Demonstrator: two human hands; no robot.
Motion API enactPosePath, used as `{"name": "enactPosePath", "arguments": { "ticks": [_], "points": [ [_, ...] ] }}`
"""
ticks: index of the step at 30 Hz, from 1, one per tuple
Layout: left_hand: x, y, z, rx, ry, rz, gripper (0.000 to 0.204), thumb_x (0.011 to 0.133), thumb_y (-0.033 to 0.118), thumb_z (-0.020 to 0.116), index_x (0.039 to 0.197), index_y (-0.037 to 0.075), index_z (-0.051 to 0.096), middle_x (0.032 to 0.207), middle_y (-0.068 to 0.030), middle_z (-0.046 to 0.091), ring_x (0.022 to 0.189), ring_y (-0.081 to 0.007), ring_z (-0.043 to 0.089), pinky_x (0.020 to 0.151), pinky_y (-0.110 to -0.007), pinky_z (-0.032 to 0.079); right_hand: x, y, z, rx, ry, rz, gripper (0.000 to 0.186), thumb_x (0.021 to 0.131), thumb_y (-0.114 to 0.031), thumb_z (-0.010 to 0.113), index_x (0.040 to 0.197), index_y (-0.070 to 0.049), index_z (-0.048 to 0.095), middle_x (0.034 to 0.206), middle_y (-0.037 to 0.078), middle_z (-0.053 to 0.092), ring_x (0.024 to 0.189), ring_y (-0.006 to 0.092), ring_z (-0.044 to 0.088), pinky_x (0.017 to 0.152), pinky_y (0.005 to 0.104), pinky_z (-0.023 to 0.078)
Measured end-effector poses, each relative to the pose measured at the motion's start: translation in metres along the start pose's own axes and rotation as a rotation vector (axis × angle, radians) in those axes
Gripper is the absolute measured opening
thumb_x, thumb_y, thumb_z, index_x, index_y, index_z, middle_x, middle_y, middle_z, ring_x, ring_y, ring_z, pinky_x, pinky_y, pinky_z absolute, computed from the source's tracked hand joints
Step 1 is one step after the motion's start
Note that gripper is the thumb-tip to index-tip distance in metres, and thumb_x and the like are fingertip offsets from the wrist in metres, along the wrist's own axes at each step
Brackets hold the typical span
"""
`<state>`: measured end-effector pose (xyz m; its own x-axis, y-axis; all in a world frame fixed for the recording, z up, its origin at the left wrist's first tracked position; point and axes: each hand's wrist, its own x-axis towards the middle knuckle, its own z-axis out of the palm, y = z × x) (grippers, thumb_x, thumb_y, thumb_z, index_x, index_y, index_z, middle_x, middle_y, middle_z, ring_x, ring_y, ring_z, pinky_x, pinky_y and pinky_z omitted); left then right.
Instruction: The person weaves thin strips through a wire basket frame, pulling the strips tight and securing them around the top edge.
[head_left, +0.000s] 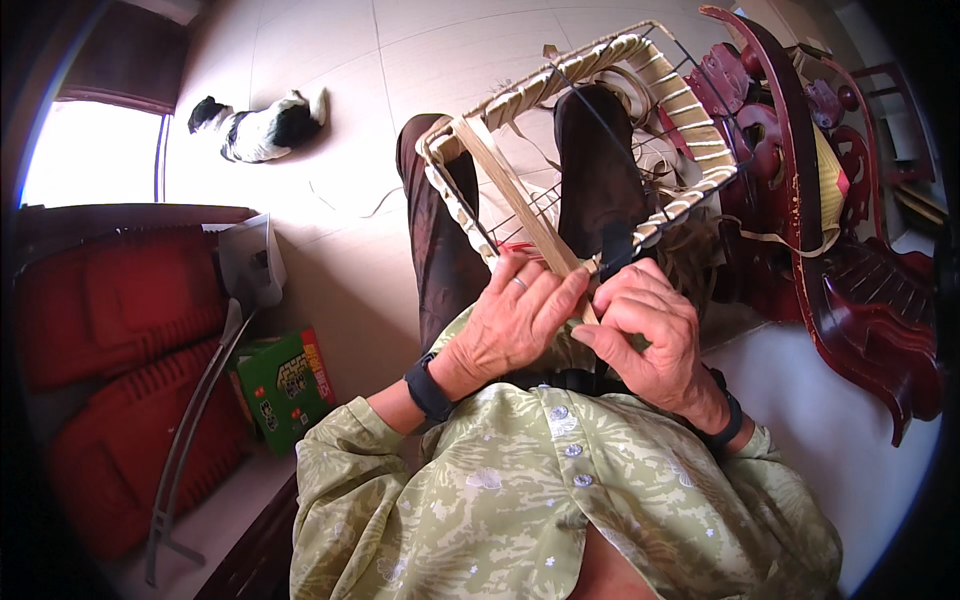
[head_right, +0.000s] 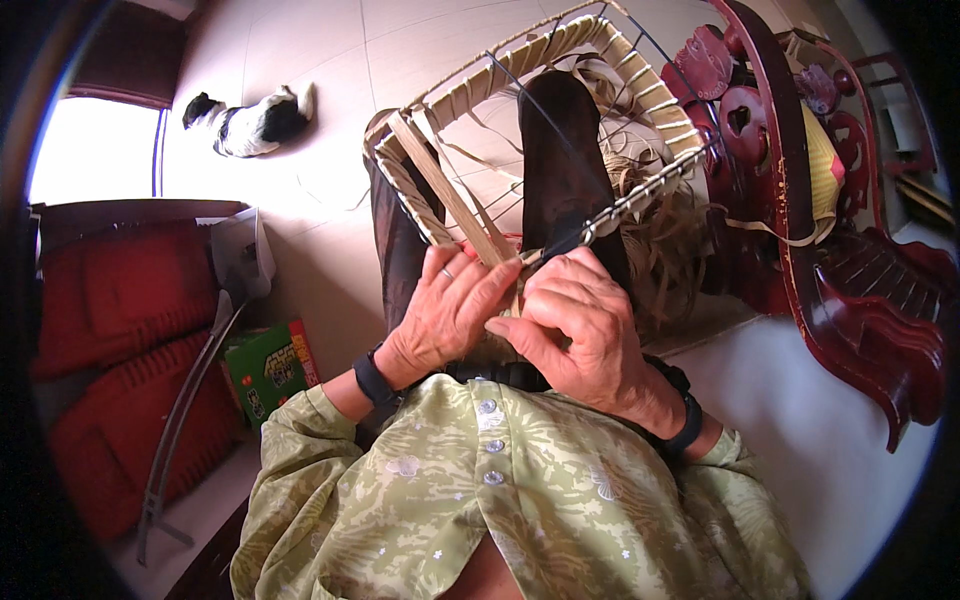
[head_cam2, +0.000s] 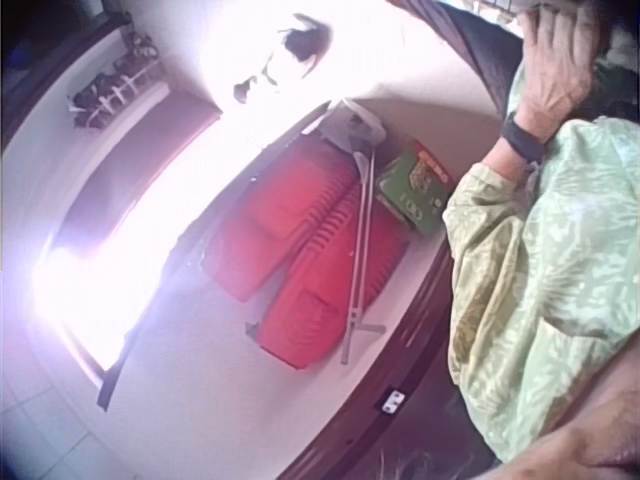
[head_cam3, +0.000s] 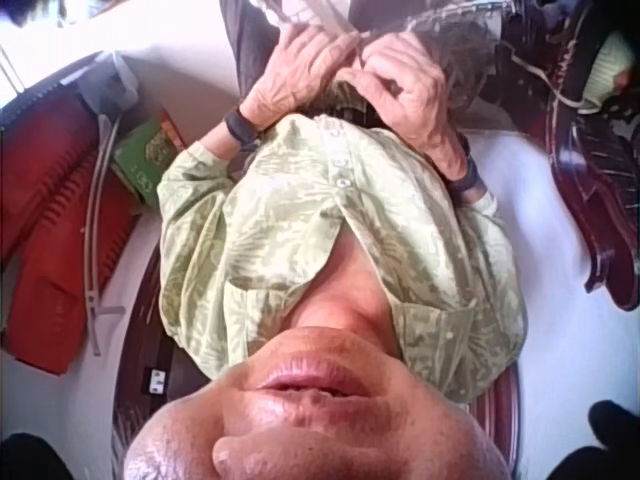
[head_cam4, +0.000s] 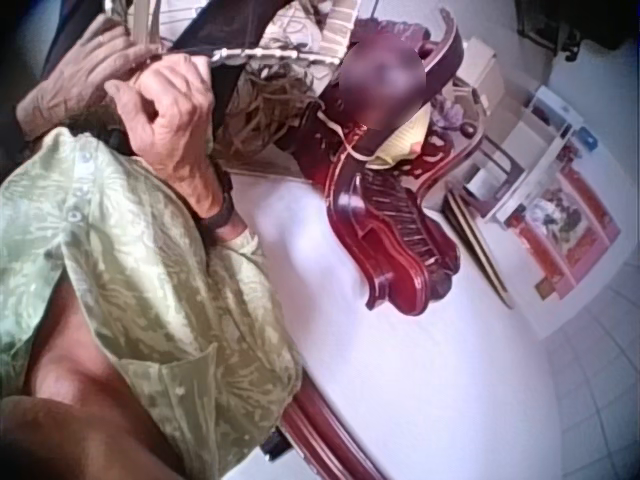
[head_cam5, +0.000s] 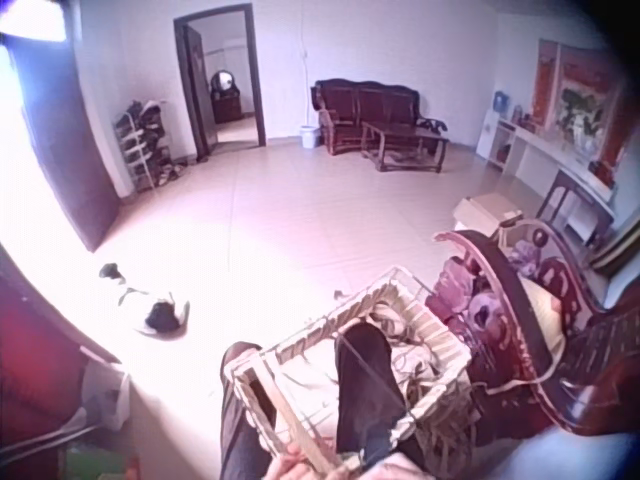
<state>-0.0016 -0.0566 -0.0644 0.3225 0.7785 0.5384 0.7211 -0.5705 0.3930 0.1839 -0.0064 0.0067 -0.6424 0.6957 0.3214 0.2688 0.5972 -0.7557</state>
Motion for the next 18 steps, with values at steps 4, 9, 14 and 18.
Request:
{"name": "enactPosePath", "arguments": {
  "ticks": [4,9,14,18],
  "points": [
    [0.004,-0.003,-0.001,0.066,0.056,-0.045,0.048,0.084,0.017,0.071,0.128,0.002,0.058,0.089,-0.0059,0.057,0.089,-0.0236,0.059,0.096,-0.045,0.043,0.008,-0.003,-0.002,0.004,0.021,0.001,0.035,0.082,-0.012,0.081,0.065,-0.004,0.052,0.062,0.007,0.050,0.058,0.0269,0.049,0.063,0.0370,0.040],
    [0.013,0.009,-0.001,0.060,0.086,-0.137,0.042,0.079,0.012,0.076,0.118,0.004,0.061,0.087,-0.0055,0.056,0.090,-0.0244,0.061,0.098,-0.046,0.041,0.006,-0.013,-0.008,0.083,0.004,0.138,0.033,0.081,-0.012,0.082,0.064,-0.005,0.055,0.057,0.006,0.051,0.054,0.0251,0.048,0.057,0.0355,0.038],
    [0.014,0.004,0.006,0.124,0.147,-0.062,0.033,0.082,0.014,0.077,0.110,0.004,0.062,0.079,-0.0039,0.055,0.079,-0.0220,0.061,0.086,-0.043,0.046,0.011,-0.021,-0.016,0.086,-0.072,0.128,0.026,0.082,-0.014,0.082,0.069,-0.006,0.061,0.060,0.006,0.053,0.055,0.0244,0.050,0.056,0.0362,0.040],
    [0.014,0.001,0.010,0.094,0.186,-0.048,0.026,0.082,0.010,0.076,0.105,0.003,0.064,0.077,-0.0038,0.055,0.075,-0.0206,0.061,0.080,-0.041,0.049,0.009,-0.034,-0.051,0.191,-0.265,0.283,0.010,0.081,-0.006,0.079,0.078,-0.001,0.071,0.061,0.003,0.064,0.050,0.0143,0.060,0.046,0.0264,0.042]
  ]
}}
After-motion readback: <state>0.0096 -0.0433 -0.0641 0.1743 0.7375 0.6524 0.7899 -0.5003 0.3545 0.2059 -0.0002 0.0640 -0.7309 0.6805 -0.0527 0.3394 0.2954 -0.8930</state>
